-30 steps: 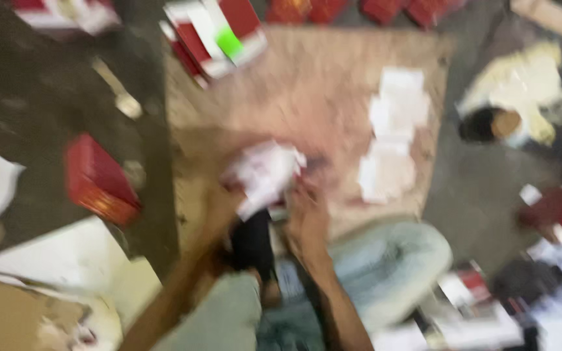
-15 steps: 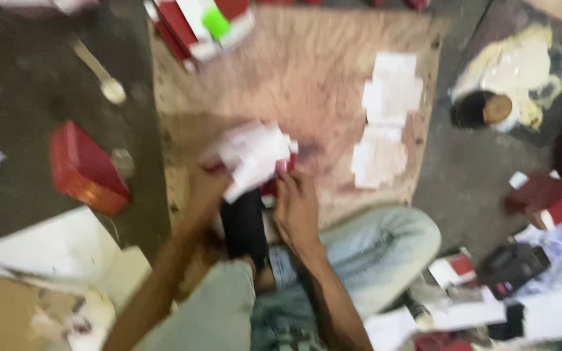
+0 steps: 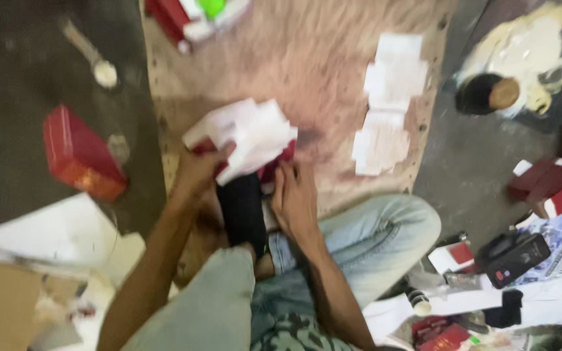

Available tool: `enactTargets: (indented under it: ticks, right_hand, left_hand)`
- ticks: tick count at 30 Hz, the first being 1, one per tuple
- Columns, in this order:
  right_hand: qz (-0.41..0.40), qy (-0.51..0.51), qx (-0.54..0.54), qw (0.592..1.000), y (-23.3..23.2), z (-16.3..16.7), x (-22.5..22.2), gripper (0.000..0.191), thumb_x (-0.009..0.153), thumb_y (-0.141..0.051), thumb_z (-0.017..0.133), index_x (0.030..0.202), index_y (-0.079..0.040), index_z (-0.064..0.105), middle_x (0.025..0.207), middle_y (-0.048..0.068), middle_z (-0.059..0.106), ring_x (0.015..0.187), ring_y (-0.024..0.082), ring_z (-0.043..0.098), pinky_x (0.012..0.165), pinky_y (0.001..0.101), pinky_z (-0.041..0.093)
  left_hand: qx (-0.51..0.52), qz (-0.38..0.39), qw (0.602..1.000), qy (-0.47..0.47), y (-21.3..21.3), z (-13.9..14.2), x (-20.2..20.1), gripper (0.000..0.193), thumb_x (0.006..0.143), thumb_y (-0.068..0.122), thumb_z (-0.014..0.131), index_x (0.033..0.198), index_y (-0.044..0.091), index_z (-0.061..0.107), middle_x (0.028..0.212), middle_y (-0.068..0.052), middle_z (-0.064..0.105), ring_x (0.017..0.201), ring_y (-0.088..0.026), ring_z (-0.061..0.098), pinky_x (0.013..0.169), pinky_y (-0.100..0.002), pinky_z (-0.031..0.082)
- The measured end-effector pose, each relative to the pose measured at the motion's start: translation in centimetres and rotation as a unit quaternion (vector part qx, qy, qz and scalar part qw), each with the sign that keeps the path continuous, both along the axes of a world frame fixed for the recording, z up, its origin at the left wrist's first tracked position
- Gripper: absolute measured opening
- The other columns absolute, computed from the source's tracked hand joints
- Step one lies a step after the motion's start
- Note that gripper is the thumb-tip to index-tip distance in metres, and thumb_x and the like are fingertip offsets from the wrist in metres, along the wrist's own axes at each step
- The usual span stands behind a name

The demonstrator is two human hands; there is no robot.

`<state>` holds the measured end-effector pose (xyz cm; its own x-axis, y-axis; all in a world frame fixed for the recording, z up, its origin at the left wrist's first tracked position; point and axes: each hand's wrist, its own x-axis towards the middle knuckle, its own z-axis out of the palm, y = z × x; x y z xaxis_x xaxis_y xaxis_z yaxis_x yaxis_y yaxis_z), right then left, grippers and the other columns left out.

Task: The person sits on the floor and assembles small red and white paper boxes. They fold the flat paper pieces, apply glue to the edges using a small brush, and press the flaps together to form the box shape. The person handles the boxes one at a time, stacking the finished ones nearby.

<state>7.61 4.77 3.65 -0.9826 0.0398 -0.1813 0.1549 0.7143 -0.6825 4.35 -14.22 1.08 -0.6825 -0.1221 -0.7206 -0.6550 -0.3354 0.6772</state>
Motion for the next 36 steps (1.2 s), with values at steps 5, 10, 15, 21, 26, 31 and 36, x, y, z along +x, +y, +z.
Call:
enactTargets:
  ticks: [5, 10, 15, 21, 26, 31, 36]
  right_hand:
    - [-0.020, 0.089, -0.095, 0.991, 0.1, -0.7, -0.2, 0.031, 0.103, -0.012, 0.049, 0.124, 0.004, 0.067, 0.120, 0.026, 0.062, 0.109, 0.041, 0.063, 0.094, 0.0450, 0.053]
    - [-0.033, 0.016, -0.033, 0.999, 0.8, -0.9, 0.0, 0.032, 0.094, -0.007, 0.056, 0.122, 0.003, 0.066, 0.119, 0.024, 0.063, 0.107, 0.044, 0.063, 0.092, 0.0462, 0.052]
    - [0.018, 0.065, -0.006, 0.998, 0.9, -0.7, -0.1, 0.024, 0.103, -0.010, 0.056, 0.122, 0.002, 0.065, 0.112, 0.024, 0.063, 0.100, 0.045, 0.062, 0.088, 0.0492, 0.051]
    - [0.010, 0.083, -0.017, 0.996, 0.9, -0.4, -0.4, 0.025, 0.101, -0.009, 0.056, 0.119, 0.004, 0.066, 0.107, 0.025, 0.062, 0.094, 0.045, 0.062, 0.083, 0.0490, 0.051]
    - [-0.045, 0.059, -0.083, 0.994, 0.2, -0.2, -1.3, 0.027, 0.102, -0.009, 0.054, 0.122, 0.004, 0.065, 0.112, 0.026, 0.062, 0.097, 0.044, 0.064, 0.085, 0.0458, 0.053]
    - [-0.056, 0.029, -0.073, 0.995, 0.2, 0.9, -1.1, 0.036, 0.100, -0.010, 0.054, 0.132, 0.004, 0.064, 0.117, 0.027, 0.061, 0.098, 0.042, 0.066, 0.084, 0.0448, 0.054]
    - [0.020, 0.038, -0.006, 0.999, 0.0, 1.1, -1.1, 0.029, 0.102, -0.011, 0.059, 0.125, 0.004, 0.067, 0.114, 0.025, 0.062, 0.101, 0.044, 0.062, 0.088, 0.0478, 0.051]
  left_hand:
    - [-0.186, -0.148, 0.963, 0.126, 0.7, 0.1, 0.5, 0.056, 0.076, 0.007, 0.083, 0.127, -0.002, 0.061, 0.110, -0.011, 0.072, 0.094, -0.023, 0.069, 0.076, -0.036, 0.060]
    - [-0.170, -0.160, 0.968, 0.095, 1.1, -0.2, 0.1, 0.060, 0.074, 0.008, 0.083, 0.129, 0.001, 0.060, 0.109, -0.008, 0.071, 0.092, -0.021, 0.069, 0.073, -0.036, 0.061]
    - [0.003, -0.006, 1.000, -0.016, 1.2, -0.5, -0.5, 0.063, 0.072, 0.009, 0.083, 0.130, 0.004, 0.059, 0.109, -0.006, 0.070, 0.091, -0.018, 0.069, 0.069, -0.036, 0.062]
    - [-0.172, -0.148, 0.973, 0.039, 2.6, -1.9, 1.4, 0.071, 0.069, 0.010, 0.087, 0.132, 0.004, 0.054, 0.109, -0.004, 0.067, 0.094, -0.016, 0.066, 0.071, -0.034, 0.059]
    - [-0.199, -0.164, 0.960, 0.108, 1.5, -1.2, 0.1, 0.068, 0.070, 0.011, 0.088, 0.130, 0.002, 0.056, 0.108, -0.006, 0.068, 0.094, -0.017, 0.066, 0.073, -0.033, 0.058]
    - [-0.192, -0.179, 0.960, 0.094, 0.8, -0.7, -0.1, 0.066, 0.072, 0.011, 0.087, 0.129, 0.001, 0.057, 0.108, -0.006, 0.069, 0.094, -0.017, 0.066, 0.073, -0.033, 0.058]
    - [-0.040, -0.030, 0.999, 0.002, 0.4, -0.5, -0.2, 0.064, 0.073, 0.011, 0.087, 0.129, 0.001, 0.058, 0.108, -0.007, 0.069, 0.093, -0.017, 0.067, 0.074, -0.033, 0.058]
